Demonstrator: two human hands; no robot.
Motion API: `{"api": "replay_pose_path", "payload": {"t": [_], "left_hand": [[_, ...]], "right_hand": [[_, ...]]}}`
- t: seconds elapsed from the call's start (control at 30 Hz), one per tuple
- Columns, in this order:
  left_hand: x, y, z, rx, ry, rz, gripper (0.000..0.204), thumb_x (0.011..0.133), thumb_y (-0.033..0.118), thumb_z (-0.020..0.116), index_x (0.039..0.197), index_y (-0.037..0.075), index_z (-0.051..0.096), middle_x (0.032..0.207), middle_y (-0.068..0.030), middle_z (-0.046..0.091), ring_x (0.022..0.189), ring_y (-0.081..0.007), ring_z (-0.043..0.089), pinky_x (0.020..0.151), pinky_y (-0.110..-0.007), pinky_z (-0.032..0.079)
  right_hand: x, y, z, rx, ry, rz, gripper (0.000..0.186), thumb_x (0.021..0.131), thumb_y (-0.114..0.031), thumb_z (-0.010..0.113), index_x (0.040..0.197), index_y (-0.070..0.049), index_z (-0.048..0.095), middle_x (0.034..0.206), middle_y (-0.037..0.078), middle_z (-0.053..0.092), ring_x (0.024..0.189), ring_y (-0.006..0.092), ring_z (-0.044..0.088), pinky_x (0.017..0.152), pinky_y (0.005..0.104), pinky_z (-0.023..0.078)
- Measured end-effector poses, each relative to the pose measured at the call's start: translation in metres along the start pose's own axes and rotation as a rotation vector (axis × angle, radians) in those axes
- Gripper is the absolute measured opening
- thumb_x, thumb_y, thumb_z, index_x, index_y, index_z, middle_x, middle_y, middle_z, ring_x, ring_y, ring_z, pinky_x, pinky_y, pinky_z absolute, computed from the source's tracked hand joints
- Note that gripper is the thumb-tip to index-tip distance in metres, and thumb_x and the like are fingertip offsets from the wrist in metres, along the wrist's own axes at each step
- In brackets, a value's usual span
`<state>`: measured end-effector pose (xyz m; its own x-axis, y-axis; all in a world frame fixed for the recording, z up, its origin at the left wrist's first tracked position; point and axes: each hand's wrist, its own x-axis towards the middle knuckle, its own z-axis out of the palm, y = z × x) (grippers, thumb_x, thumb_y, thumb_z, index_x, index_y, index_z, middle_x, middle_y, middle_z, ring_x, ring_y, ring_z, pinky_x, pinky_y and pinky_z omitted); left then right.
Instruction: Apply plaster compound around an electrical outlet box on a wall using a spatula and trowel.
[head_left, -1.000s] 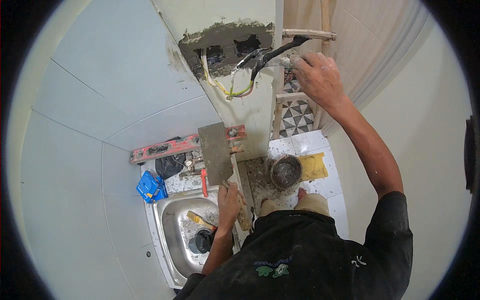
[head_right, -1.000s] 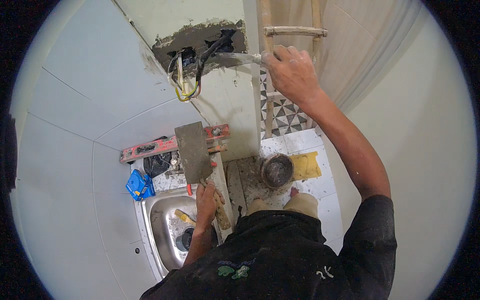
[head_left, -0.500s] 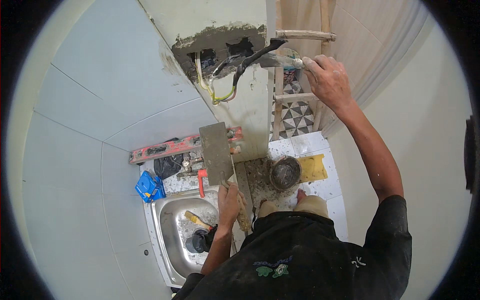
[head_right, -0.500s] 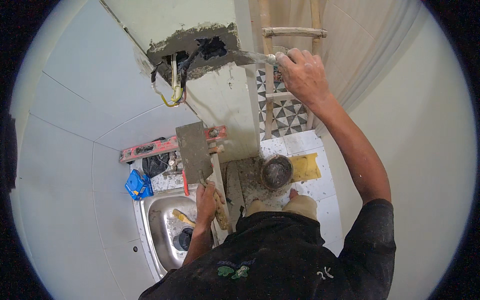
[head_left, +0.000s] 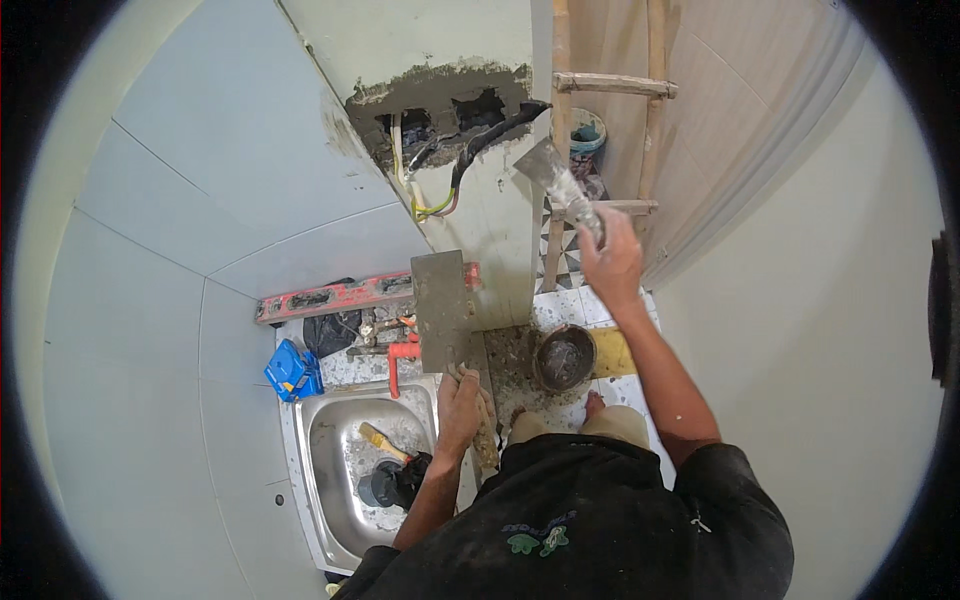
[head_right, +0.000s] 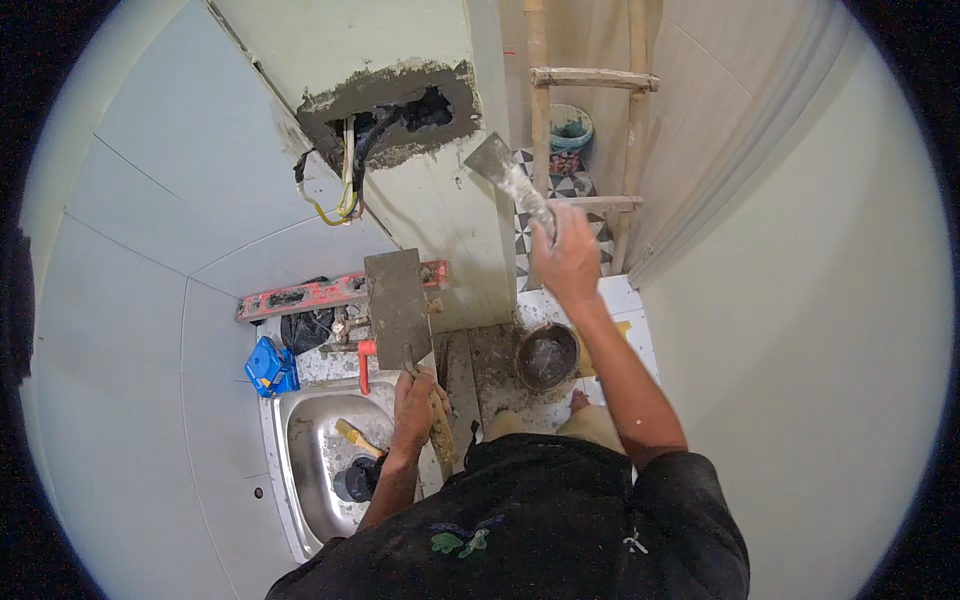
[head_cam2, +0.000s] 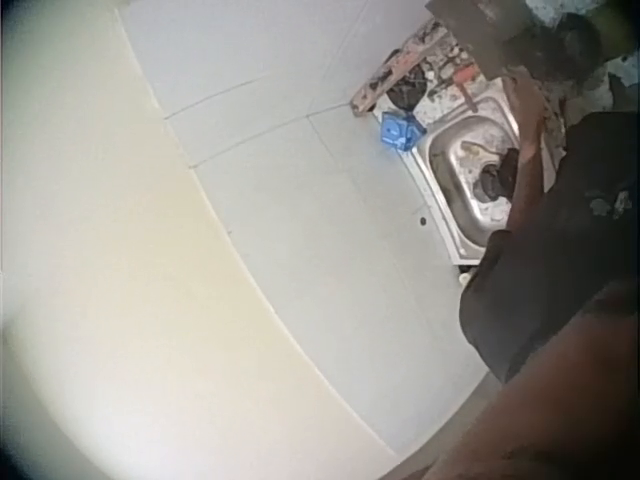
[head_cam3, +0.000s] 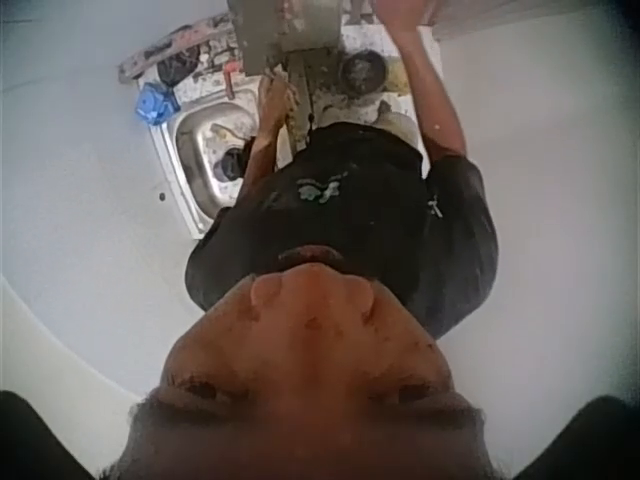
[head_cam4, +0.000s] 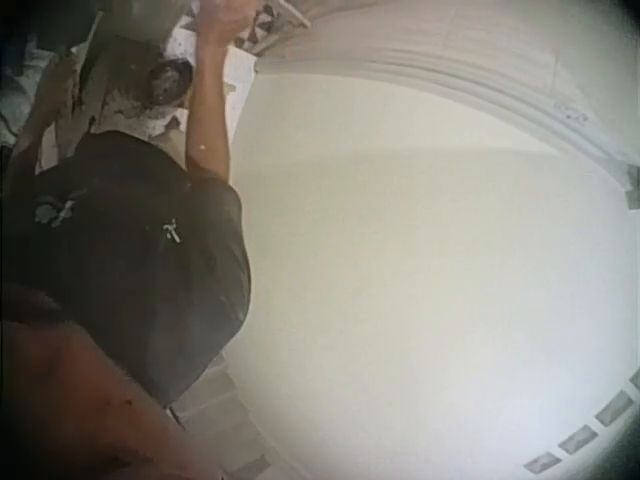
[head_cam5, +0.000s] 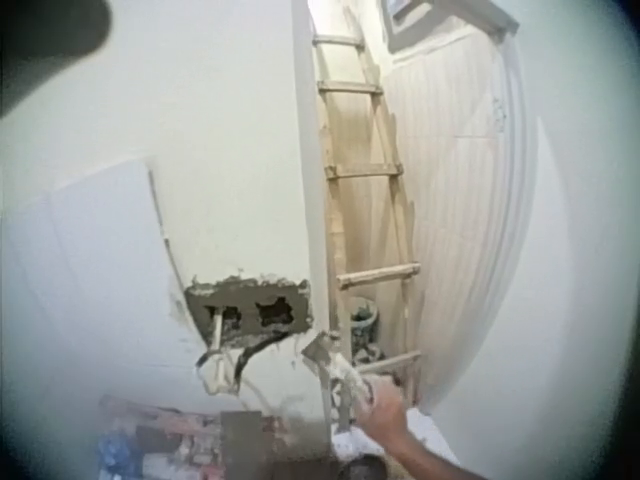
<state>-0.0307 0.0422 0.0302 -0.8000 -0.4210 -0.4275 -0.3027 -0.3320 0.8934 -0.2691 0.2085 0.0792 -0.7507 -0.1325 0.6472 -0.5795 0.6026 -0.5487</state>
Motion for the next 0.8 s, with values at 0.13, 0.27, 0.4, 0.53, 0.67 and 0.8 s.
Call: {"api": "replay_pose_path", "payload": {"t": [0.13,0.27,0.4,0.53,0.67,0.8], "left_hand": [[0.005,-0.006,-0.005,0.066,-0.004,0.045,0.022,0.093,0.028,0.048,0.096,0.006,0.044,0.063,-0.0053,0.052,0.05,-0.0156,0.052,0.047,-0.029,0.043],[0.003,-0.008,-0.007,0.036,0.038,0.046,0.022,0.094,0.027,0.047,0.096,0.006,0.044,0.062,-0.0058,0.052,0.049,-0.0161,0.052,0.047,-0.03,0.043],[0.007,-0.012,-0.01,0.096,0.012,0.035,0.021,0.094,0.026,0.046,0.096,0.005,0.044,0.062,-0.0064,0.052,0.048,-0.0163,0.052,0.046,-0.03,0.043],[-0.001,0.001,-0.002,0.061,-0.001,0.007,0.02,0.094,0.025,0.046,0.096,0.005,0.044,0.062,-0.0064,0.052,0.049,-0.016,0.052,0.047,-0.03,0.043],[0.001,0.0,-0.004,0.067,0.009,0.024,0.019,0.094,0.024,0.046,0.096,0.005,0.045,0.062,-0.0058,0.051,0.049,-0.0153,0.052,0.047,-0.029,0.043],[-0.001,-0.005,-0.013,0.054,0.018,-0.001,0.018,0.094,0.024,0.047,0.094,0.006,0.045,0.062,-0.0048,0.05,0.049,-0.0145,0.051,0.047,-0.029,0.043]], "right_hand": [[-0.006,-0.02,0.014,0.081,-0.036,0.16,0.032,0.083,-0.015,0.064,0.11,-0.002,0.055,0.101,0.019,0.058,0.087,0.0385,0.06,0.074,0.0421,0.05],[0.007,-0.031,0.011,0.111,0.037,0.129,0.032,0.083,-0.016,0.064,0.11,-0.002,0.055,0.102,0.019,0.059,0.089,0.0382,0.06,0.075,0.0424,0.049],[0.017,-0.041,0.017,0.142,0.099,0.046,0.031,0.084,-0.015,0.063,0.109,0.0,0.055,0.101,0.021,0.059,0.092,0.0386,0.058,0.078,0.0422,0.048],[0.012,-0.046,0.031,0.136,0.112,0.012,0.032,0.085,-0.014,0.062,0.112,0.001,0.053,0.104,0.022,0.058,0.095,0.0402,0.057,0.082,0.0427,0.047],[-0.013,-0.036,0.062,0.206,0.015,0.141,0.037,0.088,-0.01,0.057,0.12,0.003,0.044,0.111,0.025,0.053,0.104,0.0419,0.051,0.089,0.0442,0.042],[-0.005,0.008,0.089,0.101,0.138,0.025,0.037,0.088,-0.008,0.057,0.119,0.005,0.044,0.109,0.026,0.052,0.103,0.0445,0.049,0.088,0.0462,0.041]]}}
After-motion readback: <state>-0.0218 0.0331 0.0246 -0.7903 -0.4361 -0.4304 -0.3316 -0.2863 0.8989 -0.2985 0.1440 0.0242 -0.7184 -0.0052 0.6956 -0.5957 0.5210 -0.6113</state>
